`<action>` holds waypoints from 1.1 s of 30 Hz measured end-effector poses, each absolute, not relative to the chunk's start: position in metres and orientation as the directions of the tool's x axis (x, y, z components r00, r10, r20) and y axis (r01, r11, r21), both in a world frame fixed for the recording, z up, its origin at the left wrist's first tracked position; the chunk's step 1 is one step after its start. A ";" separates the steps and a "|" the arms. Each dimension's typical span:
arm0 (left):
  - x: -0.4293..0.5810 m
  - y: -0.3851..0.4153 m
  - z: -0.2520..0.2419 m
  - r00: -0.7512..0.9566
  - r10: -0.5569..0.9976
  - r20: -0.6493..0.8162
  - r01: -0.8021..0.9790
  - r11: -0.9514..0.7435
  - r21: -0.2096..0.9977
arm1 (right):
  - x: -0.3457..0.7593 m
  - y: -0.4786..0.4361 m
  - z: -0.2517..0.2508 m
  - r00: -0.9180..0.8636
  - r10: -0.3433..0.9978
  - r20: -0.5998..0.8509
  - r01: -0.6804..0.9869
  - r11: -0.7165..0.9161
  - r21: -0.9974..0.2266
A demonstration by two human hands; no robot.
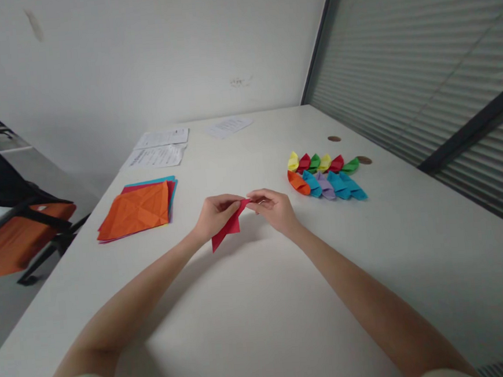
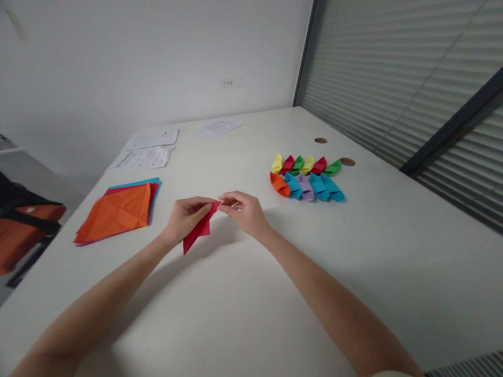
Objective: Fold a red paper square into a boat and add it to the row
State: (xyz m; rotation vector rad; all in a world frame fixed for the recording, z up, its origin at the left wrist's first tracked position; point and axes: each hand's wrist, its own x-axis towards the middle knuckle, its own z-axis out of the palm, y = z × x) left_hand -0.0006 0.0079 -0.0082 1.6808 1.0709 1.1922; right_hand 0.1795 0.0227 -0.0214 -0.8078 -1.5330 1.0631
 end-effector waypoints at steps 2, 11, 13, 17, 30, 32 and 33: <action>0.000 0.009 -0.009 0.188 0.951 0.245 0.134 -0.272 0.953 | 0.182 0.023 -0.020 -0.236 0.866 0.440 0.004 0.454 -0.891; -0.001 0.010 -0.016 0.256 0.942 0.216 0.162 -0.262 0.951 | 0.191 0.028 -0.014 -0.343 0.812 0.473 0.145 0.543 -0.827; -0.003 0.011 -0.015 0.275 0.936 0.219 0.223 -0.284 0.932 | 0.193 0.029 -0.013 -0.386 0.816 0.431 0.170 0.522 -0.836; -0.004 0.011 -0.014 0.320 0.927 0.197 0.303 -0.297 0.906 | 0.195 0.029 -0.012 -0.441 0.808 0.391 0.217 0.519 -0.827; -0.004 0.012 -0.018 0.331 0.933 0.142 0.329 -0.255 0.909 | 0.194 0.027 -0.015 -0.529 0.791 0.307 0.271 0.500 -0.823; -0.004 0.012 -0.017 0.297 0.943 0.153 0.313 -0.247 0.917 | 0.192 0.027 -0.017 -0.498 0.816 0.293 0.223 0.447 -0.866; -0.004 0.012 -0.017 0.282 0.946 0.160 0.305 -0.247 0.920 | 0.191 0.027 -0.018 -0.483 0.830 0.278 0.202 0.415 -0.887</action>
